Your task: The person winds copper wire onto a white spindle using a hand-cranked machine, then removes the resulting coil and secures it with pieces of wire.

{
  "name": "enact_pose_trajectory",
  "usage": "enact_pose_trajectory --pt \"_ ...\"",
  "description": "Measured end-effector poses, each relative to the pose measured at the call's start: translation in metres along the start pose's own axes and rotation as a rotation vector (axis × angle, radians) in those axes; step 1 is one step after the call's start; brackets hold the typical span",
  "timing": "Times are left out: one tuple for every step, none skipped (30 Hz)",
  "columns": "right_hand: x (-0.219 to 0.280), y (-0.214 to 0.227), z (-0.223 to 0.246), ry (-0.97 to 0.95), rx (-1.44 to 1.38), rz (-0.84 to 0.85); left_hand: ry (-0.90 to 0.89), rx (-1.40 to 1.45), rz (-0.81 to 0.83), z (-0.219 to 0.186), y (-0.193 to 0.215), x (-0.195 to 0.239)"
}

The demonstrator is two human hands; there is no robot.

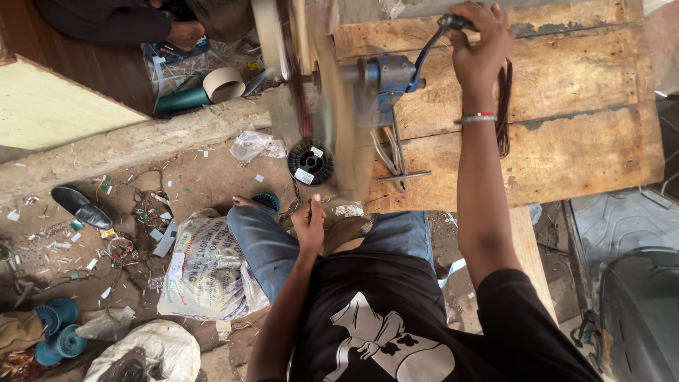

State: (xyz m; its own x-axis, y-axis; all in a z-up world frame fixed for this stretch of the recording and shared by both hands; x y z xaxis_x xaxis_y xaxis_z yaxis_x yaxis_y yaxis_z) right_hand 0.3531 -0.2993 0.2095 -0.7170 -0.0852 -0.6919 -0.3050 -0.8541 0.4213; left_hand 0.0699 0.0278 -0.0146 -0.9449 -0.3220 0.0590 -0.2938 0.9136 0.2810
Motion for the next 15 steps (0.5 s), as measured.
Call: enact_pose_trajectory --pt "0.000 -0.005 -0.009 -0.017 -0.003 0.007 0.002 -0.012 -0.001 -0.001 0.000 0.000" --pt "-0.002 -0.013 -0.018 -0.009 0.051 0.021 0.004 -0.026 -0.001 -0.003 0.001 -0.001" --pt "-0.005 -0.024 -0.028 -0.001 0.106 0.034 0.005 -0.039 -0.002 -0.004 0.001 -0.002" --pt "-0.003 -0.032 -0.037 0.006 0.161 0.049 0.009 -0.046 -0.001 -0.003 0.002 -0.002" --pt "0.002 -0.039 -0.049 -0.036 0.132 0.058 0.013 -0.054 -0.001 -0.002 0.003 -0.002" --pt "0.008 -0.044 -0.060 -0.078 0.105 0.067 0.017 -0.061 0.001 -0.001 0.003 -0.002" --pt "0.014 -0.050 -0.071 -0.120 0.078 0.076 0.020 -0.065 -0.006 0.000 0.003 -0.001" --pt "0.022 -0.060 -0.089 -0.266 0.135 0.129 0.019 -0.069 -0.014 0.000 0.004 -0.002" --pt "0.032 -0.070 -0.105 -0.410 0.191 0.184 0.018 -0.074 -0.022 0.000 0.005 -0.002" --pt "0.042 -0.078 -0.121 -0.551 0.247 0.238 0.017 -0.081 -0.025 0.000 0.005 -0.004" --pt "0.050 -0.081 -0.124 -0.509 0.240 0.228 0.015 -0.088 -0.028 -0.001 0.005 -0.004" --pt "0.064 -0.081 -0.124 -0.469 0.233 0.220 0.017 -0.096 -0.031 -0.001 0.006 -0.003" --pt "0.078 -0.081 -0.122 -0.429 0.226 0.212 0.014 -0.087 -0.023 -0.002 0.007 -0.002" --pt "0.089 -0.083 -0.118 -0.352 0.340 0.231 0.012 -0.079 -0.016 -0.002 0.007 -0.001" --pt "0.100 -0.085 -0.111 -0.274 0.454 0.249 0.009 -0.070 -0.008 -0.003 0.007 -0.001"
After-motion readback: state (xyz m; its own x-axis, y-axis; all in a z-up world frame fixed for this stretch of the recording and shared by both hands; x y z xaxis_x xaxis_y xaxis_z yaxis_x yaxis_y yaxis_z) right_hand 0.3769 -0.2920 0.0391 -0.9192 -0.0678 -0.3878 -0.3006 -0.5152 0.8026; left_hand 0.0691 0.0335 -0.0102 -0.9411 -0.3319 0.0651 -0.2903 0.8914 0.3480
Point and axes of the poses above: each hand's wrist, its own x-axis away from the middle knuckle, its own y-axis out of the back of the hand, z = x × y, the point moved 7 cm from there along -x, towards the middle knuckle, and after that the axes turned 15 degrees about -x, right-handed, at the moved point
